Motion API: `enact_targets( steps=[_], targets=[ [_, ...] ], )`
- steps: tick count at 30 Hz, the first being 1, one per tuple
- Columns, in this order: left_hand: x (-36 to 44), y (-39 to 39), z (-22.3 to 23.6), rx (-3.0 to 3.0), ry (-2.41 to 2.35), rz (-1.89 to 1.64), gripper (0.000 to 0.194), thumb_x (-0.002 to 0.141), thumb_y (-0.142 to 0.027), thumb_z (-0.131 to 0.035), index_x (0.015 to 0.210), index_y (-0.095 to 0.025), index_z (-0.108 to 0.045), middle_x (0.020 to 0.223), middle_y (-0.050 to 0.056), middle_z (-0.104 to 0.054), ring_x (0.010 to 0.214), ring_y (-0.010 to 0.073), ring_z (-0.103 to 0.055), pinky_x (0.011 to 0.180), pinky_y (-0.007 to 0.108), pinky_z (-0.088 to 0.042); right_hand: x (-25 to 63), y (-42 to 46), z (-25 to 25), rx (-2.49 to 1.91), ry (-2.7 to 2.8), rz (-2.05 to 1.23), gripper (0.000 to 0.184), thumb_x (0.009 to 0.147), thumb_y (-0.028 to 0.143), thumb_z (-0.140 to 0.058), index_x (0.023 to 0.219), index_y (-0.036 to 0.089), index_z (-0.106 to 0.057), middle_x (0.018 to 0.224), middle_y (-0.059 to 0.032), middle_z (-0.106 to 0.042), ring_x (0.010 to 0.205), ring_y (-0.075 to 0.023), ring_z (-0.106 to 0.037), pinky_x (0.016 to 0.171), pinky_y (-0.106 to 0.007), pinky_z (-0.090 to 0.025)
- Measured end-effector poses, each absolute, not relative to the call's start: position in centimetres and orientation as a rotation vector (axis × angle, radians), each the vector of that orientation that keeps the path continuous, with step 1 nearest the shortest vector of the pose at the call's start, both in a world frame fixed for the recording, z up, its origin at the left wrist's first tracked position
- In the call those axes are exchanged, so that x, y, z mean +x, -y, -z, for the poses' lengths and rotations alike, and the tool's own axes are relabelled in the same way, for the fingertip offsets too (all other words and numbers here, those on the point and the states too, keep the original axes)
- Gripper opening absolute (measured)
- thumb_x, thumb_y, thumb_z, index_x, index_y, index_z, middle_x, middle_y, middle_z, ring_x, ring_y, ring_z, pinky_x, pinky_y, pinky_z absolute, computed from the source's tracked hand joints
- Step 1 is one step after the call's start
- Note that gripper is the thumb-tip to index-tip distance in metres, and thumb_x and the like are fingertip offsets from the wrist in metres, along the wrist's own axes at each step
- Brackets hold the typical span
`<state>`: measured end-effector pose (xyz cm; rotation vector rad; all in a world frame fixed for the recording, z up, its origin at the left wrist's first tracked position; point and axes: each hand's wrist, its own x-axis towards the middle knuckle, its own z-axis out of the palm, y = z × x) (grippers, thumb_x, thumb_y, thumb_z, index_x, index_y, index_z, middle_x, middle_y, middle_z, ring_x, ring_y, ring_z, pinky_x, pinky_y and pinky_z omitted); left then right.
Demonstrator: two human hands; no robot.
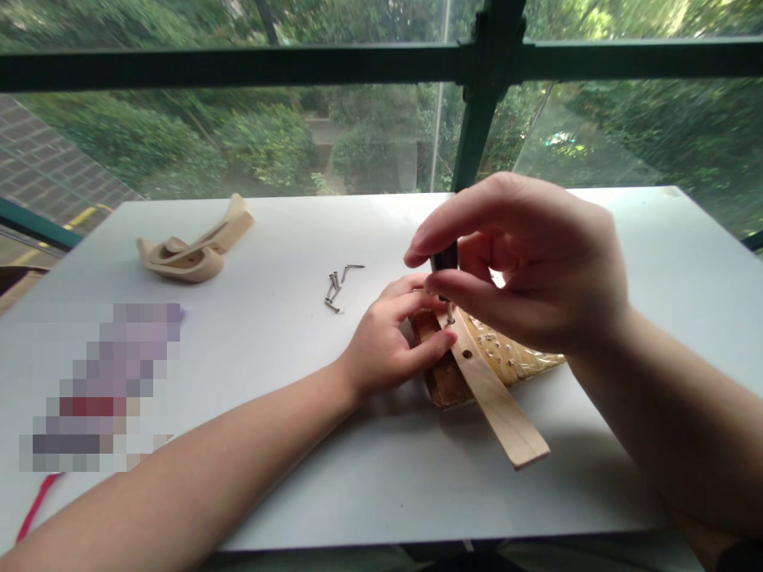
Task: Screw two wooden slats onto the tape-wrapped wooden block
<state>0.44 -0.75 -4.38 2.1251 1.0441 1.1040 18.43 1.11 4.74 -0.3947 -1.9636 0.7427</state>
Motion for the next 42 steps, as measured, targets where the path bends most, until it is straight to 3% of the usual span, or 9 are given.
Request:
enact_targets(
  steps=[4,7,11,14,19,26,29,36,42],
  targets=[
    [0.4,0.8,4.4,2.106,-1.047,-1.100,0.033,0.085,-0.040,-0.074,0.110,-0.018,-0.072,0.129,0.011,-0.067,0.117,0.0275,-0.063,0.106,0.043,-0.052,18.3,-1.1,-4.3,-0.387,1.858,-0.954,0.033,0.084,0.002,-0.063,0.109,0.022,-0.053,0.112,-0.0043,-0.053,0.097,-0.0186,-0.070,0.061,-0.027,-0.058],
    [0.4,0.8,4.4,2.092,-1.041,-1.103,0.036,0.084,-0.039,-0.074,0.113,-0.018,-0.072,0.134,0.012,-0.064,0.122,0.0276,-0.060,0.109,0.043,-0.050,18.2,-0.9,-4.4,-0.431,1.853,-0.989,0.031,0.084,0.005,-0.062,0.107,0.023,-0.051,0.109,-0.0050,-0.053,0.099,-0.0215,-0.068,0.063,-0.030,-0.059],
    [0.4,0.7,4.5,2.100,-1.012,-1.123,0.034,0.085,-0.036,-0.074,0.112,-0.018,-0.072,0.133,0.011,-0.065,0.120,0.0266,-0.062,0.108,0.041,-0.051,18.3,-1.0,-4.5,-0.492,1.887,-0.833,0.024,0.084,0.011,-0.066,0.100,0.025,-0.054,0.107,-0.0042,-0.057,0.099,-0.0198,-0.066,0.050,-0.023,-0.050],
    [0.4,0.8,4.4,2.102,-1.007,-1.108,0.036,0.085,-0.036,-0.074,0.117,-0.020,-0.070,0.129,0.009,-0.068,0.116,0.0259,-0.065,0.105,0.041,-0.053,18.4,-1.6,-4.2,-0.508,1.939,-0.681,0.033,0.079,0.015,-0.077,0.104,0.025,-0.057,0.107,-0.0029,-0.061,0.086,-0.0143,-0.062,0.043,-0.021,-0.039],
    [0.4,0.7,4.4,2.099,-1.011,-1.108,0.034,0.085,-0.037,-0.074,0.112,-0.017,-0.071,0.129,0.011,-0.067,0.118,0.0260,-0.064,0.107,0.040,-0.051,18.9,-1.9,-3.8,-0.491,1.984,-0.600,0.031,0.083,0.012,-0.072,0.110,0.023,-0.063,0.110,-0.0023,-0.065,0.067,-0.0077,-0.053,0.044,-0.022,-0.037],
    [0.4,0.6,4.4,2.120,-0.990,-1.108,0.036,0.086,-0.036,-0.073,0.117,-0.017,-0.072,0.135,0.011,-0.062,0.124,0.0246,-0.059,0.111,0.037,-0.048,19.0,-1.3,-4.4,-0.433,2.013,-0.725,0.034,0.090,0.002,-0.052,0.117,0.020,-0.062,0.115,-0.0051,-0.067,0.102,-0.0166,-0.069,0.069,-0.023,-0.057],
    [0.3,0.7,4.5,2.122,-1.012,-1.114,0.033,0.086,-0.036,-0.074,0.113,-0.017,-0.072,0.130,0.011,-0.065,0.121,0.0252,-0.061,0.109,0.038,-0.049,18.8,-1.3,-4.4,-0.369,1.990,-0.772,0.033,0.090,0.001,-0.049,0.115,0.017,-0.062,0.109,-0.0055,-0.067,0.097,-0.0153,-0.069,0.070,-0.024,-0.058],
    [0.3,0.7,4.5,2.150,-0.986,-1.123,0.032,0.085,-0.035,-0.074,0.113,-0.019,-0.070,0.130,0.008,-0.066,0.120,0.0252,-0.063,0.107,0.037,-0.050,19.0,-2.0,-4.8,-0.374,2.088,-0.595,0.028,0.083,0.007,-0.071,0.107,0.022,-0.070,0.109,-0.0035,-0.073,0.075,-0.0121,-0.067,0.068,-0.027,-0.060],
    [0.4,0.7,4.4,2.158,-0.999,-1.122,0.029,0.087,-0.036,-0.072,0.110,-0.017,-0.070,0.130,0.009,-0.066,0.120,0.0255,-0.062,0.107,0.039,-0.051,19.3,-2.0,-4.8,-0.285,2.097,-0.771,0.032,0.089,0.007,-0.061,0.116,0.023,-0.070,0.116,-0.0071,-0.073,0.102,-0.0196,-0.072,0.076,-0.028,-0.063]
  ],
)
